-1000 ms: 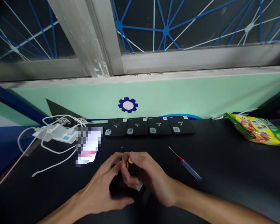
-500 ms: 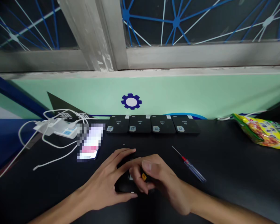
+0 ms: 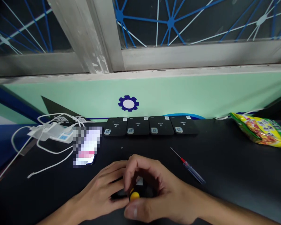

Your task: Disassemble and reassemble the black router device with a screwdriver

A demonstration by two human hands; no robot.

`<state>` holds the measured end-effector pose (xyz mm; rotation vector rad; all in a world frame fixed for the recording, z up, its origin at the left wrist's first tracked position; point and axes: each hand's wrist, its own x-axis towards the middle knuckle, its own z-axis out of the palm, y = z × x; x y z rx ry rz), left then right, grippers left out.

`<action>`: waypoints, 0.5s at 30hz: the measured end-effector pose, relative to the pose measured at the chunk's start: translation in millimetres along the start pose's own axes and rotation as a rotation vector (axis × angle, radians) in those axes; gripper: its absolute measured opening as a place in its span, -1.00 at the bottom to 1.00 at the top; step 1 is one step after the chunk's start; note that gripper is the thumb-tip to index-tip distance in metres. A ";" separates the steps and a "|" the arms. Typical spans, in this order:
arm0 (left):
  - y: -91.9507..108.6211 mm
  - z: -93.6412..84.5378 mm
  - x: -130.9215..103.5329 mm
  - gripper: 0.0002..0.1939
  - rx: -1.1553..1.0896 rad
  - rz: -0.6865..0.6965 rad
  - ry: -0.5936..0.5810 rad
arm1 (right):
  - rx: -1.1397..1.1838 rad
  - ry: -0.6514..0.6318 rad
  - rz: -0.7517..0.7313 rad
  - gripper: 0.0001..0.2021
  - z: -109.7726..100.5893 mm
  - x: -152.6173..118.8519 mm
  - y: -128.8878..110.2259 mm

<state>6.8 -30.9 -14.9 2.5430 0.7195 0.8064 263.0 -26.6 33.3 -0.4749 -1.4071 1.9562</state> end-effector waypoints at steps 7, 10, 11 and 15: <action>-0.9 -0.8 0.7 -0.61 0.015 0.004 -0.019 | 0.021 -0.072 0.023 -0.76 -7.7 5.7 -4.2; -1.5 0.0 -0.6 -0.61 0.025 -0.003 -0.014 | 0.006 -0.086 0.060 -0.58 -4.6 9.3 -10.9; -1.6 0.3 -1.1 -0.64 0.026 -0.005 -0.011 | 0.000 -0.074 0.065 -0.55 -3.5 10.1 -12.7; -1.0 -0.2 -1.4 -0.75 0.030 0.004 -0.001 | 0.008 -0.014 0.038 -0.55 -0.3 10.8 -14.7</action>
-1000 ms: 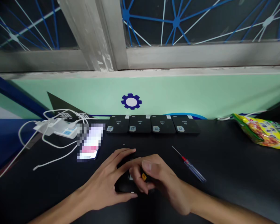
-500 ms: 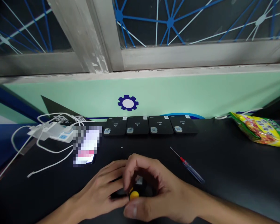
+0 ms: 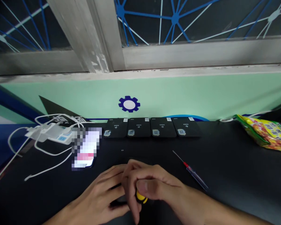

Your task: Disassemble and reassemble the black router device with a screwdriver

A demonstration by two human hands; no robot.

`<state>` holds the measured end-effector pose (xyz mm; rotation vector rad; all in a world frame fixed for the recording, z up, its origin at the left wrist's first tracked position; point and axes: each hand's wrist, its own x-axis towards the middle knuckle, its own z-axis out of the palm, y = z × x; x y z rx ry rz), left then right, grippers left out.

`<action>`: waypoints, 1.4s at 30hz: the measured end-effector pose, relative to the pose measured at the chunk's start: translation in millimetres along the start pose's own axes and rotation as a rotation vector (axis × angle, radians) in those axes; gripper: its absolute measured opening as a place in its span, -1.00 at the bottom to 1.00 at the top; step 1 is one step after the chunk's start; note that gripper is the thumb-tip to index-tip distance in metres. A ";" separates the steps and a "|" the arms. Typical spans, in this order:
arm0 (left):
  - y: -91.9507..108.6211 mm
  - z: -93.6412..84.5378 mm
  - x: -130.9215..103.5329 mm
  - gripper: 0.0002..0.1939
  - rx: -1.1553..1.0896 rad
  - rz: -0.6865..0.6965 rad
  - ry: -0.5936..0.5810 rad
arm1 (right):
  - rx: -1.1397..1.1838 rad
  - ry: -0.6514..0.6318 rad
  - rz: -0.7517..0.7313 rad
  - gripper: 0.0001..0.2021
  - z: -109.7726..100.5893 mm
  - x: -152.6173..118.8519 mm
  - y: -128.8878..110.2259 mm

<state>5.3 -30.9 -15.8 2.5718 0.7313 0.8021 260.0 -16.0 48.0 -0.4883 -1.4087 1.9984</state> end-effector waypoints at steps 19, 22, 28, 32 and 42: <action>3.5 -2.3 5.1 -0.71 -0.035 -0.033 0.005 | 0.230 -0.081 0.037 -0.71 -0.6 2.5 3.7; 2.6 -0.9 4.9 -0.78 -0.040 -0.035 0.002 | 0.036 -0.042 -0.024 -0.74 -2.8 2.2 0.7; 1.6 -1.8 4.1 -0.67 -0.029 -0.027 -0.001 | 0.180 -0.003 0.054 -0.61 1.7 -0.5 7.9; 2.0 -2.7 2.6 -0.61 -0.011 -0.032 -0.016 | 0.245 -0.032 0.045 -0.55 3.3 -0.7 16.2; 1.4 -1.9 1.3 -0.65 -0.033 -0.055 -0.052 | 0.027 -0.053 -0.039 -0.61 1.4 5.5 1.6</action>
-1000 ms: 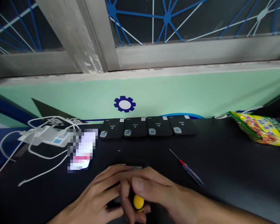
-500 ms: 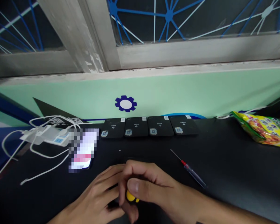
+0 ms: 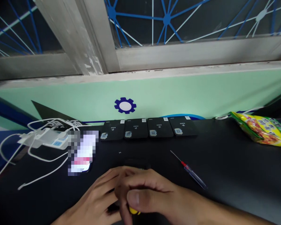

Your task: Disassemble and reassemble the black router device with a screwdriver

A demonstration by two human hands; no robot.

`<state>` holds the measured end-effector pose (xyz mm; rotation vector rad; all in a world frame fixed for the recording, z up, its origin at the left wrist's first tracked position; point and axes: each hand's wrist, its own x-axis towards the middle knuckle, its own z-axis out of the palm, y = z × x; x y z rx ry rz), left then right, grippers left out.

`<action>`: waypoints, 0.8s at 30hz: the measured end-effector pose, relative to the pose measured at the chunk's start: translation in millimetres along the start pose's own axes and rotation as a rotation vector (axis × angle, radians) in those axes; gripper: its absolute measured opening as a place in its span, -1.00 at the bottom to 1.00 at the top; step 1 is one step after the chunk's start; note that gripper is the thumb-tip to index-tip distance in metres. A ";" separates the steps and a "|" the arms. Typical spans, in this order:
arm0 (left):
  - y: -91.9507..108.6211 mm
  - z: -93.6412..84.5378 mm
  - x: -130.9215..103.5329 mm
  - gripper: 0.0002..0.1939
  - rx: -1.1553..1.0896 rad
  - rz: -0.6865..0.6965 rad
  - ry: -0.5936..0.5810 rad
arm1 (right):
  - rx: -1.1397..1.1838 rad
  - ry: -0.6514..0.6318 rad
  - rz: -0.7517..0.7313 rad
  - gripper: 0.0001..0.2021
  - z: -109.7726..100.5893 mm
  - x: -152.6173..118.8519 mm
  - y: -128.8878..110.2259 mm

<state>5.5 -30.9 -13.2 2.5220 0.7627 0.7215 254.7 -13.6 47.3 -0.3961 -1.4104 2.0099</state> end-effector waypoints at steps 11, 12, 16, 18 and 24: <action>2.3 -3.7 2.6 -0.70 0.019 0.013 0.019 | 0.408 -0.100 0.105 -0.68 -2.3 -7.5 18.5; 1.9 -3.5 2.6 -0.71 0.016 0.012 0.013 | 0.422 -0.107 0.111 -0.68 -3.4 -6.5 18.0; -0.7 0.0 2.0 -0.63 -0.018 0.014 0.016 | 0.248 -0.039 0.082 -0.76 -2.9 -2.0 7.0; -1.4 2.2 1.1 -0.55 -0.032 0.009 0.027 | 0.119 -0.016 0.062 -0.71 -0.4 -0.9 1.5; 0.0 4.5 -0.7 -0.64 -0.006 0.014 0.058 | 0.158 -0.033 0.064 -0.53 4.5 -5.7 8.0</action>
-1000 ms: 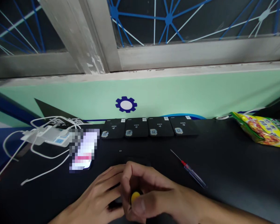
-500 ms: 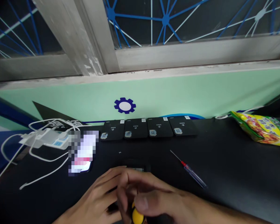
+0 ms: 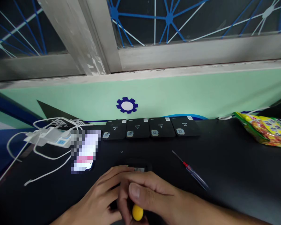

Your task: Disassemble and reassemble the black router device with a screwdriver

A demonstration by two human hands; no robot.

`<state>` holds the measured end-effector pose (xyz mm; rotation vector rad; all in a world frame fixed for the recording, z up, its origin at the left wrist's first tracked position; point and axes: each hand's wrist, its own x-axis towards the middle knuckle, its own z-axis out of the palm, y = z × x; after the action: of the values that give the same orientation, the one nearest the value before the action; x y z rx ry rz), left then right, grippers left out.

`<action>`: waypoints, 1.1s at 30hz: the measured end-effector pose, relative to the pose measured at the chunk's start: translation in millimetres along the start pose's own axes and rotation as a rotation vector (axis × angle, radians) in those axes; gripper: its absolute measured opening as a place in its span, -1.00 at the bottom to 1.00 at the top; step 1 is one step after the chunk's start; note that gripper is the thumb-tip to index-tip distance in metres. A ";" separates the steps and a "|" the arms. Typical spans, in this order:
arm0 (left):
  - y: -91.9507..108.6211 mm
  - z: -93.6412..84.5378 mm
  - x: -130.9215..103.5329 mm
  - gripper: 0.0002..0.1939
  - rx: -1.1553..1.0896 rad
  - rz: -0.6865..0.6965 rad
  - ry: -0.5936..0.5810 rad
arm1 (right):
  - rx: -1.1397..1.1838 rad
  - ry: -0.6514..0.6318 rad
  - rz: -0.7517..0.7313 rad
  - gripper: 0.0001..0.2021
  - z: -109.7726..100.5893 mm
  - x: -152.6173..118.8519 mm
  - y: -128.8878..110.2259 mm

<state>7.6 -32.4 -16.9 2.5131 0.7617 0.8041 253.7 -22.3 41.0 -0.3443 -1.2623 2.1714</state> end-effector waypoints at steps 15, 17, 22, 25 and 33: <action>2.2 -2.5 2.4 -0.58 -0.007 -0.003 -0.004 | -0.075 0.037 -0.049 -0.54 1.0 4.2 1.0; 1.7 -2.7 2.1 -0.62 -0.008 -0.002 -0.005 | -0.061 0.059 -0.071 -0.48 2.2 4.4 0.8; 3.0 -3.8 2.8 -0.65 0.001 0.002 0.007 | 0.105 0.042 -0.005 -0.53 -1.6 1.9 6.8; 3.3 -3.6 2.9 -0.67 0.009 0.003 0.008 | 0.225 0.003 0.030 -0.65 -4.8 1.3 9.4; 2.8 -4.5 3.3 -0.48 0.018 0.003 -0.043 | -0.073 -0.006 -0.032 -0.61 -2.3 4.6 2.3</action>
<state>8.1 -31.7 -10.8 2.5389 0.7542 0.7452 250.4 -18.8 38.1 -0.3446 -1.3441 2.1049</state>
